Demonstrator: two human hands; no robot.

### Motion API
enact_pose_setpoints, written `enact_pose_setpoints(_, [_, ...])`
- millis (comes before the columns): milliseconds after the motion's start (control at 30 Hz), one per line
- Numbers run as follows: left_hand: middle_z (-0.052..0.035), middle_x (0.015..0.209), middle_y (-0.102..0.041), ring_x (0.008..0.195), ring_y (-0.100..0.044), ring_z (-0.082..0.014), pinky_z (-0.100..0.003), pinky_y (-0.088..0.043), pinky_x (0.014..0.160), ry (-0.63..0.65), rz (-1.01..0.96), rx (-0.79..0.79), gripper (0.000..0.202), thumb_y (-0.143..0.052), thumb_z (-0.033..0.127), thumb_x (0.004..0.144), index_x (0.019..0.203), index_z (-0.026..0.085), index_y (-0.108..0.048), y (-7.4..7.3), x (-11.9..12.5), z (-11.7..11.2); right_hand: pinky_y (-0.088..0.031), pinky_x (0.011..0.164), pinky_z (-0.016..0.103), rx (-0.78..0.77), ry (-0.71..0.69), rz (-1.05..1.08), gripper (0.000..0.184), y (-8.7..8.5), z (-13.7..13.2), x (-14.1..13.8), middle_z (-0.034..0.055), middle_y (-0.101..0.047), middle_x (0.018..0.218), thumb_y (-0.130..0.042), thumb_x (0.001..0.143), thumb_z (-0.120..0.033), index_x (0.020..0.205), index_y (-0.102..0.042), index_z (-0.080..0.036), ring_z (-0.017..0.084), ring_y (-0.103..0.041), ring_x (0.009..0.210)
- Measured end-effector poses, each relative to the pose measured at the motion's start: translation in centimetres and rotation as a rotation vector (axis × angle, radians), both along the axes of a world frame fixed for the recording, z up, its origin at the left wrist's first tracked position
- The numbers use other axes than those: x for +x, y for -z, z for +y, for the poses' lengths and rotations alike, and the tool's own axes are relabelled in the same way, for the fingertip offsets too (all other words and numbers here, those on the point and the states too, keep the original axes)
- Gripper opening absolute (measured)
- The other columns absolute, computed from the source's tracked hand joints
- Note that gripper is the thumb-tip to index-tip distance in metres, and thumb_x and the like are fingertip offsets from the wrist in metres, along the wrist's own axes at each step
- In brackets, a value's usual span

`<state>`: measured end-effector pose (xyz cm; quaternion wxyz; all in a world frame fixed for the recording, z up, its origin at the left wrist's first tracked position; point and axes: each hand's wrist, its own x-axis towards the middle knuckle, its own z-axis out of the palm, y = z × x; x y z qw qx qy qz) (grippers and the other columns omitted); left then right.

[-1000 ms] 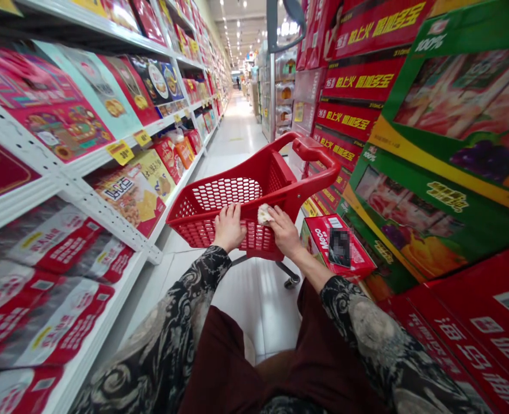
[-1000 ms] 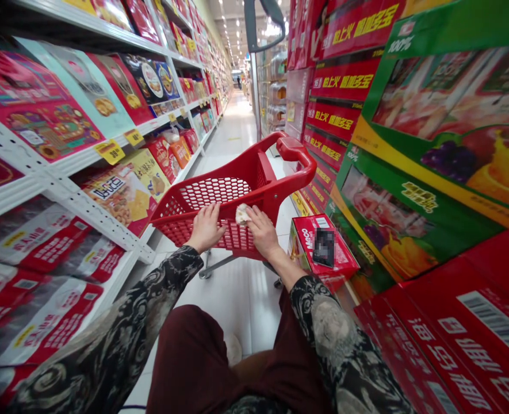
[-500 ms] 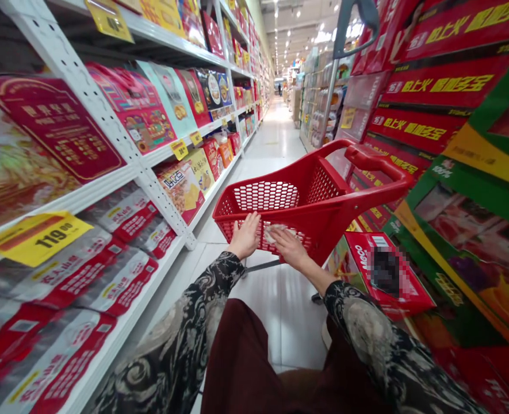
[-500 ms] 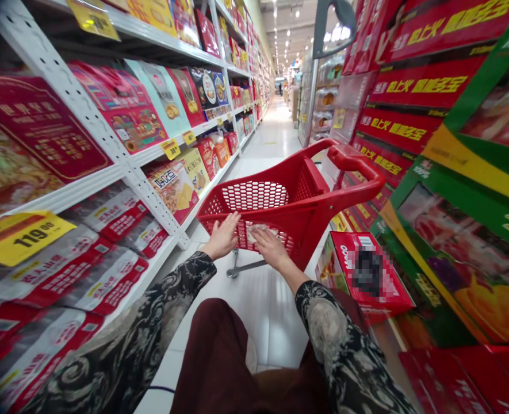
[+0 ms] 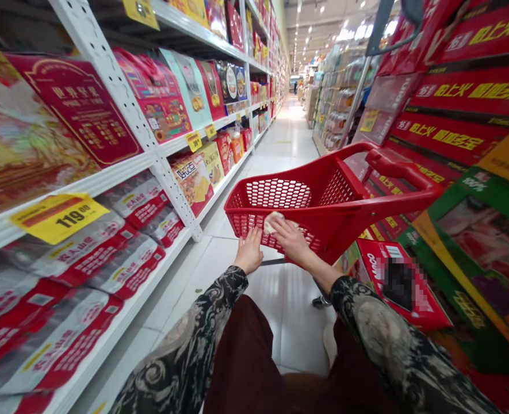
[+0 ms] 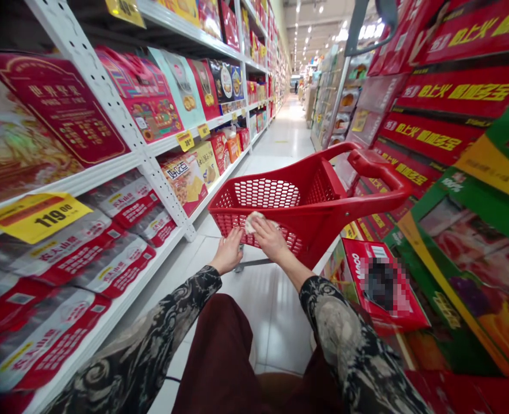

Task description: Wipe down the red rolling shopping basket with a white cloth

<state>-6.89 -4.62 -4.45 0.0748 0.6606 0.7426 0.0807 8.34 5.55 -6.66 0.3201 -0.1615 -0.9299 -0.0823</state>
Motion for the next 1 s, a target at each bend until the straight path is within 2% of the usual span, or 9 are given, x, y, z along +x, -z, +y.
enact_pose_setpoints(133, [-0.0126, 0.149, -0.014, 0.137, -0.012, -0.0218, -0.05, -0.016, 0.108, -0.016, 0.008, -0.002, 0.071, -0.042, 0.015, 0.072, 0.139, 0.011, -0.018, 0.3, -1.0, -1.1, -0.037, 0.1, 0.044, -0.05, -0.001, -0.161, 0.023, 5.1, -0.6, 1.3, 0.0121, -0.055, 0.124, -0.048, 0.085, -0.009, 0.1, -0.064, -0.014, 0.022, -0.041, 0.124])
enact_pose_setpoints(200, [-0.013, 0.149, -0.014, 0.137, -0.012, -0.0225, -0.051, -0.016, 0.108, -0.049, 0.012, -0.012, 0.071, -0.043, 0.015, 0.072, 0.139, 0.011, -0.018, 0.6, -1.7, -1.5, -0.039, 0.099, 0.043, -0.046, -0.017, -0.153, 0.024, 5.4, -0.8, 1.4, 0.0109, -0.057, 0.122, -0.046, 0.085, -0.008, 0.099, -0.064, -0.016, 0.021, -0.042, 0.124])
enact_pose_setpoints(267, [-0.0126, 0.15, -0.013, 0.137, -0.011, -0.0234, -0.051, -0.016, 0.108, -0.094, 0.01, -0.018, 0.072, -0.044, 0.015, 0.072, 0.139, 0.011, -0.018, 0.8, -2.3, -1.6, -0.038, 0.1, 0.043, -0.016, -0.057, -0.094, 0.024, 3.7, -0.6, 0.4, 0.0091, -0.055, 0.125, -0.045, 0.087, -0.01, 0.099, -0.064, -0.017, 0.021, -0.038, 0.127])
enact_pose_setpoints(400, [-0.0122, 0.15, -0.013, 0.137, -0.011, -0.0247, -0.052, -0.016, 0.108, -0.145, -0.011, -0.005, 0.072, -0.044, 0.015, 0.072, 0.139, 0.011, -0.017, 1.4, -2.6, -1.6, -0.031, 0.105, 0.043, 0.023, -0.051, 0.094, 0.025, -1.3, 0.4, -4.0, 0.0074, -0.047, 0.133, -0.041, 0.089, -0.014, 0.103, -0.063, -0.017, 0.021, -0.027, 0.133])
enact_pose_setpoints(533, [-0.0117, 0.15, -0.012, 0.138, -0.01, -0.0243, -0.052, -0.017, 0.108, -0.141, -0.025, 0.006, 0.073, -0.044, 0.015, 0.072, 0.139, 0.012, -0.016, 0.9, -3.1, -1.4, -0.031, 0.105, 0.044, -0.04, -0.018, 0.104, 0.028, -3.0, 1.2, -6.5, 0.0093, -0.051, 0.13, -0.039, 0.088, -0.011, 0.101, -0.063, -0.016, 0.02, -0.031, 0.131])
enact_pose_setpoints(633, [-0.0107, 0.15, -0.012, 0.137, -0.01, -0.0244, -0.052, -0.018, 0.108, -0.15, -0.03, 0.049, 0.072, -0.043, 0.015, 0.072, 0.139, 0.013, -0.017, -0.5, -4.3, 0.0, -0.03, 0.106, 0.043, -0.028, 0.029, 0.151, 0.03, -3.7, 1.3, -4.8, 0.0085, -0.053, 0.128, -0.037, 0.088, -0.011, 0.1, -0.064, -0.017, 0.019, -0.033, 0.13])
enact_pose_setpoints(767, [-0.0099, 0.15, -0.013, 0.137, -0.011, -0.0257, -0.053, -0.017, 0.108, -0.123, -0.018, 0.156, 0.071, -0.041, 0.016, 0.073, 0.14, 0.012, -0.017, -3.1, -5.7, 4.3, -0.029, 0.107, 0.043, 0.057, 0.209, 0.325, 0.035, -7.0, 2.0, 0.2, 0.0078, -0.053, 0.128, -0.034, 0.088, -0.01, 0.11, -0.06, -0.018, 0.019, -0.034, 0.129])
enact_pose_setpoints(867, [-0.0074, 0.15, -0.017, 0.137, -0.011, -0.0254, -0.054, -0.016, 0.108, -0.057, -0.002, 0.157, 0.071, -0.041, 0.015, 0.072, 0.139, 0.016, -0.019, -4.3, -5.8, 7.6, -0.034, 0.105, 0.041, 0.072, 0.279, 0.348, 0.038, -9.1, 3.0, 2.6, 0.0087, -0.051, 0.13, -0.035, 0.087, -0.01, 0.117, -0.056, -0.017, 0.02, -0.037, 0.128])
enact_pose_setpoints(1000, [-0.0069, 0.141, -0.035, 0.133, -0.021, -0.0254, -0.055, -0.019, 0.106, -0.013, 0.037, 0.137, 0.061, -0.039, 0.015, 0.073, 0.134, 0.019, -0.031, -4.8, -5.3, 9.2, -0.037, 0.103, 0.04, 0.085, 0.29, 0.3, 0.041, -9.1, 3.8, 3.0, 0.0083, -0.051, 0.13, -0.034, 0.085, -0.008, 0.119, -0.055, -0.017, 0.02, -0.04, 0.125])
